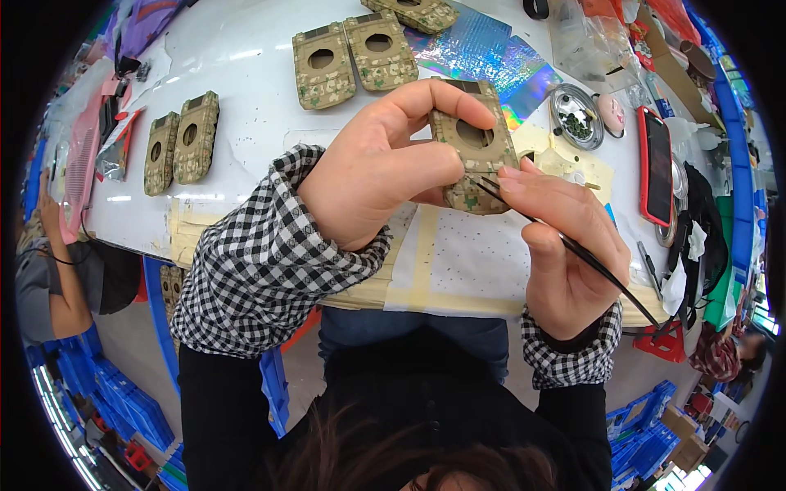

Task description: Assembling small plastic toy tanks using tweezers to attach tiny detail parts.

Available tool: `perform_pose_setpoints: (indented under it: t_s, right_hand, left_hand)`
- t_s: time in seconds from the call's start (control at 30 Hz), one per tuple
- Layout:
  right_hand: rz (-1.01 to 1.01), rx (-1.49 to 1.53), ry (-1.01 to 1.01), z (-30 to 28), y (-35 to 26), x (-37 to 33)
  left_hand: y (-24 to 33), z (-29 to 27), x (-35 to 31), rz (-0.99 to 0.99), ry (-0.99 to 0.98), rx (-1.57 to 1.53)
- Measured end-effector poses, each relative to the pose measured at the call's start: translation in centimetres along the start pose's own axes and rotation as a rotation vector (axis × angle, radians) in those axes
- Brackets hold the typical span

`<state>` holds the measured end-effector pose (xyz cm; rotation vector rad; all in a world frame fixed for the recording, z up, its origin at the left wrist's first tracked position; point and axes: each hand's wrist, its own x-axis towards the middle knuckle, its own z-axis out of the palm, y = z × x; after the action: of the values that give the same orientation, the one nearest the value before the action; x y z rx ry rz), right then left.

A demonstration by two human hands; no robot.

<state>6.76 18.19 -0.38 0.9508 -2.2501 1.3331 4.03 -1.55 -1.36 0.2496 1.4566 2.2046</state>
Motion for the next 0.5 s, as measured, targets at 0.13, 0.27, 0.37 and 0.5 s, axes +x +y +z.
perform_pose_setpoints:
  t_s: [0.13, 0.27, 0.37, 0.5]
  right_hand:
    - [-0.003, 0.001, 0.004, 0.01, 0.03, -0.04]
    - [0.0, -0.002, 0.006, -0.01, 0.08, -0.1]
    - [0.004, 0.002, 0.011, 0.02, 0.07, -0.14]
    - [0.011, 0.018, 0.018, 0.09, 0.13, -0.23]
  left_hand:
    - [0.01, -0.02, -0.03, 0.0, -0.002, 0.004]
    - [0.03, -0.06, -0.02, -0.003, -0.002, 0.008]
    - [0.06, 0.03, -0.02, -0.008, 0.0, -0.005]
    - [0.07, 0.0, -0.04, -0.008, -0.002, -0.011]
